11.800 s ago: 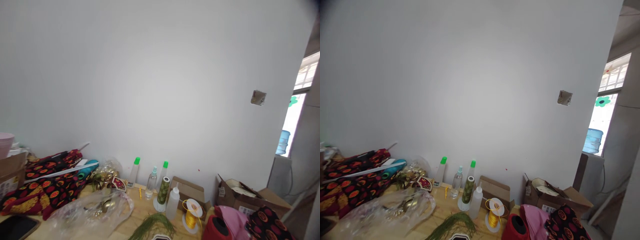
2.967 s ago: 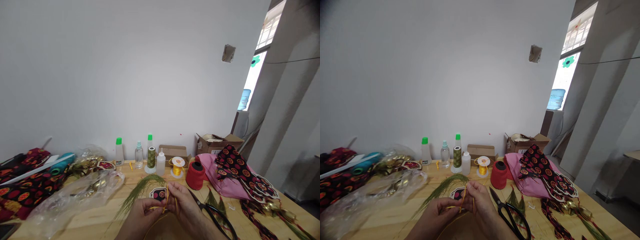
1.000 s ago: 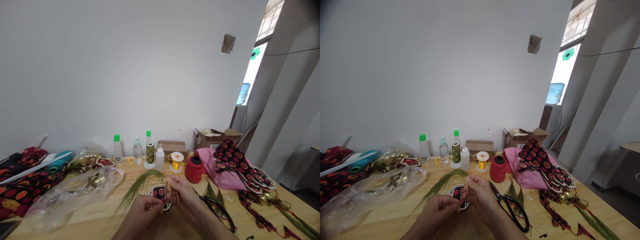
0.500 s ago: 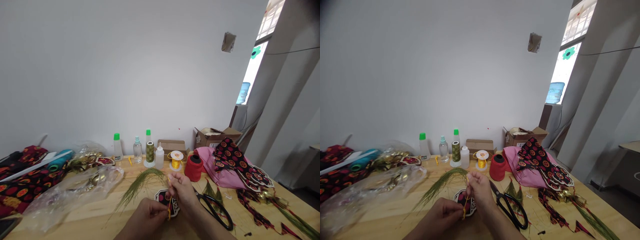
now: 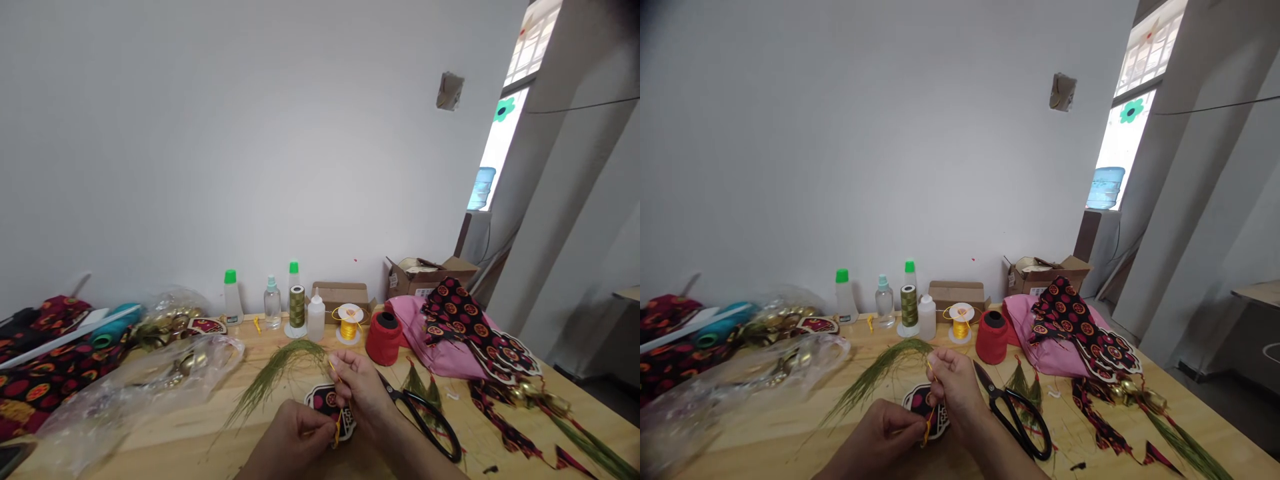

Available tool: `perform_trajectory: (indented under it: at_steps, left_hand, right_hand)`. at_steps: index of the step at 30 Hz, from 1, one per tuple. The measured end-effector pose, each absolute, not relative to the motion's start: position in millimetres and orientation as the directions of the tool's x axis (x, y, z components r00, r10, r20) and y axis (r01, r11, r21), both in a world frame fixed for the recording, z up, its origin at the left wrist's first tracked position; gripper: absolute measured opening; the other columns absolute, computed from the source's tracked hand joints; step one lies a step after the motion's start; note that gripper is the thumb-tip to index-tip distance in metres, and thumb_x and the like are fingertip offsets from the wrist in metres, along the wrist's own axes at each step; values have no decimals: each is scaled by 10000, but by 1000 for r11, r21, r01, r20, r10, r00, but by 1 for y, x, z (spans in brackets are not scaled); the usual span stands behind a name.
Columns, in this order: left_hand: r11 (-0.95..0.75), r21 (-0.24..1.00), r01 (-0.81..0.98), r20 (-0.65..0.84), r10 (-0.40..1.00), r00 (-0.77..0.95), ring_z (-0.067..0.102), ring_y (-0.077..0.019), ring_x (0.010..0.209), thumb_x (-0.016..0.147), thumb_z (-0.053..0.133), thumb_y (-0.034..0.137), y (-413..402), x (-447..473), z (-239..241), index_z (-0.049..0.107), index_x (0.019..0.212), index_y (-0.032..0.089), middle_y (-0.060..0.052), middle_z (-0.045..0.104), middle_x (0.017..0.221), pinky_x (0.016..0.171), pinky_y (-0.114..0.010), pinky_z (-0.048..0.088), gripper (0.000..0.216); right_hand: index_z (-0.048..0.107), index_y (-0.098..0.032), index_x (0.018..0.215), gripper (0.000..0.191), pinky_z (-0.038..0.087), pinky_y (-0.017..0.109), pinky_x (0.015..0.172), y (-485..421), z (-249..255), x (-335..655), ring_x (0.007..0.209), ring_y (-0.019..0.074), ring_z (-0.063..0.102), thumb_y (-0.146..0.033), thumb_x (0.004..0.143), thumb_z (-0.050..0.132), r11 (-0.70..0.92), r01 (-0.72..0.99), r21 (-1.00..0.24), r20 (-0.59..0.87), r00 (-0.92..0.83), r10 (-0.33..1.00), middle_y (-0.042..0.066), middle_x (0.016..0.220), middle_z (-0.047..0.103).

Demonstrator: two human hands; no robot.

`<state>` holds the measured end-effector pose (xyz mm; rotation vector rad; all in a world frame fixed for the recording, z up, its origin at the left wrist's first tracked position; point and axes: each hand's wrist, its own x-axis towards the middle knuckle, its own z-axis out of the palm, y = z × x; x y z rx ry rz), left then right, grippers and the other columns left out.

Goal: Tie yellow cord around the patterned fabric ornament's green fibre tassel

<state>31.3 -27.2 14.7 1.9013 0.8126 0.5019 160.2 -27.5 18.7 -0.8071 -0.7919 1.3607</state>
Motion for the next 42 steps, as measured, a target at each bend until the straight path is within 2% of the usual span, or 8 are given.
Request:
perform_trajectory:
  at_steps: [9, 16, 25, 29, 34, 36, 38, 42]
  left_hand:
    - [-340, 886, 314, 40, 732, 680, 144, -78, 468, 729, 381, 267, -26, 28, 16, 178, 422, 205, 70, 148, 475, 448, -259, 106, 374]
    - [-222, 940, 260, 22, 799, 601, 213, -91, 495, 705, 456, 385, -21, 21, 13, 595, 463, 146, 65, 298, 450, 453, -221, 171, 368]
    - [-115, 973, 198, -19, 822, 569, 301, -92, 493, 677, 509, 419, -17, 22, 6, 666, 576, 123, 52, 420, 452, 452, -191, 206, 349]
    - [-147, 967, 207, 6, 827, 562, 340, -99, 499, 684, 507, 407, -15, 20, 5, 663, 593, 122, 39, 478, 472, 464, -190, 237, 337]
    - [-217, 937, 275, 43, 850, 525, 397, -111, 502, 678, 501, 414, -15, 16, 6, 682, 635, 130, 18, 560, 502, 463, -193, 272, 340]
    - [-209, 937, 279, 46, 868, 494, 444, -129, 528, 653, 526, 417, -15, 16, 6, 692, 686, 140, -3, 620, 565, 482, -199, 310, 324]
    - [-209, 937, 279, 43, 863, 503, 458, -131, 527, 650, 530, 407, -16, 15, 8, 696, 697, 144, -10, 639, 584, 487, -202, 322, 315]
    - [-237, 931, 278, 46, 832, 553, 436, -114, 487, 674, 499, 388, -18, 14, 11, 697, 661, 143, 9, 608, 527, 464, -199, 302, 315]
  right_hand:
    - [453, -152, 600, 323, 324, 140, 302, -23, 15, 163, 292, -12, 245, -401, 569, 656, 115, -491, -863, 25, 186, 982, -95, 473, 416]
    - [513, -133, 609, 314, 383, 184, 393, -22, 22, 175, 399, 69, 472, -390, 540, 680, 135, -327, -935, 64, 219, 974, -30, 502, 516]
    - [529, -160, 664, 291, 282, 188, 385, -21, 37, 195, 385, 54, 315, -437, 611, 601, 242, -30, -970, 223, 295, 929, -66, 464, 421]
    - [555, -153, 594, 238, 214, 192, 404, -20, 33, 205, 426, 62, 298, -385, 612, 608, 224, 152, -963, 256, 244, 935, -60, 459, 397]
    - [469, -147, 382, 367, 155, 198, 388, -16, 25, 214, 385, 51, 218, -402, 621, 582, 168, 312, -935, 202, 80, 976, -73, 378, 282]
    - [506, -149, 424, 333, 185, 196, 399, -18, 24, 212, 397, 60, 261, -389, 647, 564, 176, 346, -922, 210, 62, 976, -62, 401, 334]
    - [591, -161, 562, 201, 267, 200, 465, -22, 26, 207, 489, 91, 384, -343, 646, 586, 233, 400, -886, 276, 51, 960, -31, 512, 473]
    - [653, -209, 751, 167, 342, 229, 624, -35, 31, 191, 719, 161, 509, -322, 632, 621, 407, 555, -726, 307, -267, 913, 18, 750, 612]
